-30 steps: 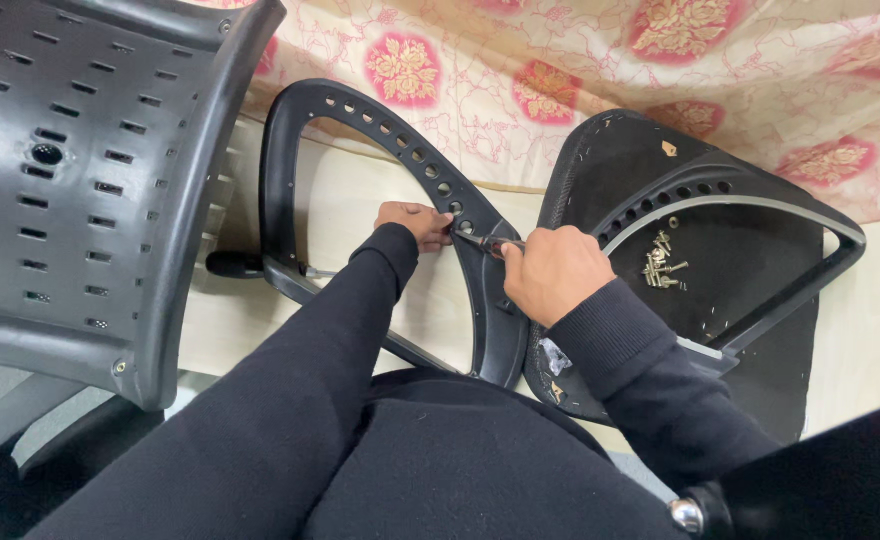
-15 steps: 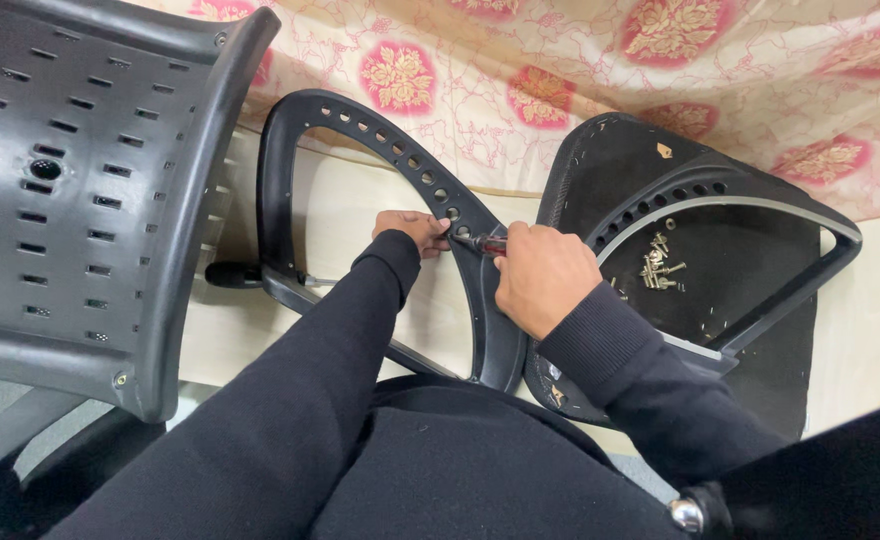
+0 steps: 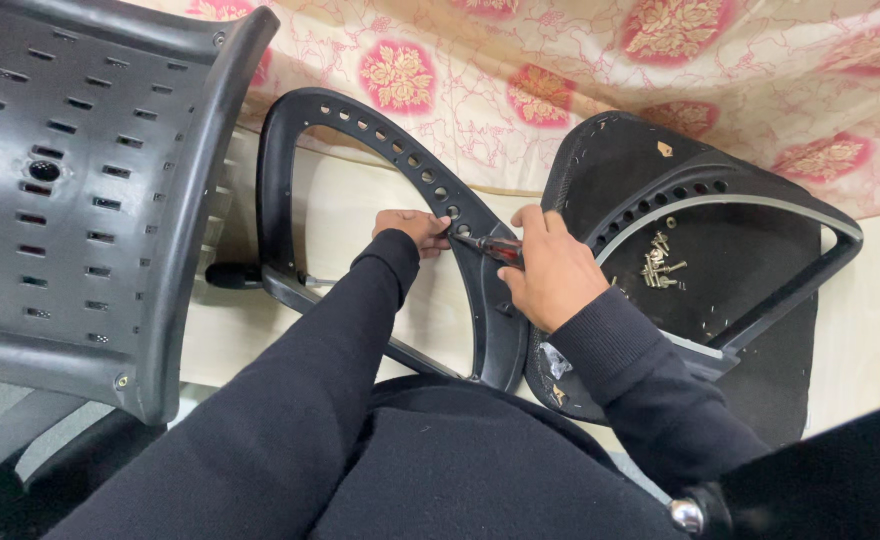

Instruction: The person assembles a black plastic chair by attaching a frame to the seat using a screwdriver and screws. They align the parts, insert screws, and tighten them sequentially.

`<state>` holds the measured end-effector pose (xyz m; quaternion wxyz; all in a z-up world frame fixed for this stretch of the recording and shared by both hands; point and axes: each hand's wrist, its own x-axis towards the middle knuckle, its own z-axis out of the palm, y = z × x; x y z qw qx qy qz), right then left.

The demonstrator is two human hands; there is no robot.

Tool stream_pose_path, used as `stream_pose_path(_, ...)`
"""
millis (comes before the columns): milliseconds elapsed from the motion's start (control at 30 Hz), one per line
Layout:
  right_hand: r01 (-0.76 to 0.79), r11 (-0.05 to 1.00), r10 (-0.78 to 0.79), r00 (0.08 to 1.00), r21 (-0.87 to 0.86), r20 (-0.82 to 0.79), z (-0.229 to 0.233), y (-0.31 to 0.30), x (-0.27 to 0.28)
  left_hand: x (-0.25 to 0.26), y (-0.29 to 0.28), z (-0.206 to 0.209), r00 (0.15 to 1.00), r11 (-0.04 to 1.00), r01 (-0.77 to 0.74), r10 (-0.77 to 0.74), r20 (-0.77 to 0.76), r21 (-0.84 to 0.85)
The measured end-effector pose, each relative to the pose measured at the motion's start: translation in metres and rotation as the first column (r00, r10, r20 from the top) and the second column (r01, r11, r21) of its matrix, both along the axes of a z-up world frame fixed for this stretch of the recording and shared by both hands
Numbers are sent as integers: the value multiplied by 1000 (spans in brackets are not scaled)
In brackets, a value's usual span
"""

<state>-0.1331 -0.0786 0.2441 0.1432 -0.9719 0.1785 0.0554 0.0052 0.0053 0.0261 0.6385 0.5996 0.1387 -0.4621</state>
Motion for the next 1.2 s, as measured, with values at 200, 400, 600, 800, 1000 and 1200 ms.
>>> stream_pose_path(200,-70,997,69,997,-25,-29,-8,3,8,-1,2,-1,1000,999,-22,22,10,-26)
stream_pose_path(400,-63,995,50,983,-75,-174,-8,-4,27,3,2,3,999,1000,-6,4,-46,-31)
stream_pose_path(600,72,997,-77,980,-33,-184,-9,-5,36,6,0,-4,999,1000,3,-4,-53,-16)
stream_pose_path(800,193,981,-189,963,3,-192,-9,3,54,3,1,-14,998,998,-11,6,-66,-67)
stream_pose_path(1000,284,958,-276,947,28,-162,-13,1,58,12,-8,-35,988,999,25,-32,-151,-48)
stream_pose_path(1200,419,906,-411,905,57,-111,-20,-1,50,20,-9,-40,965,991,107,-122,-233,-76)
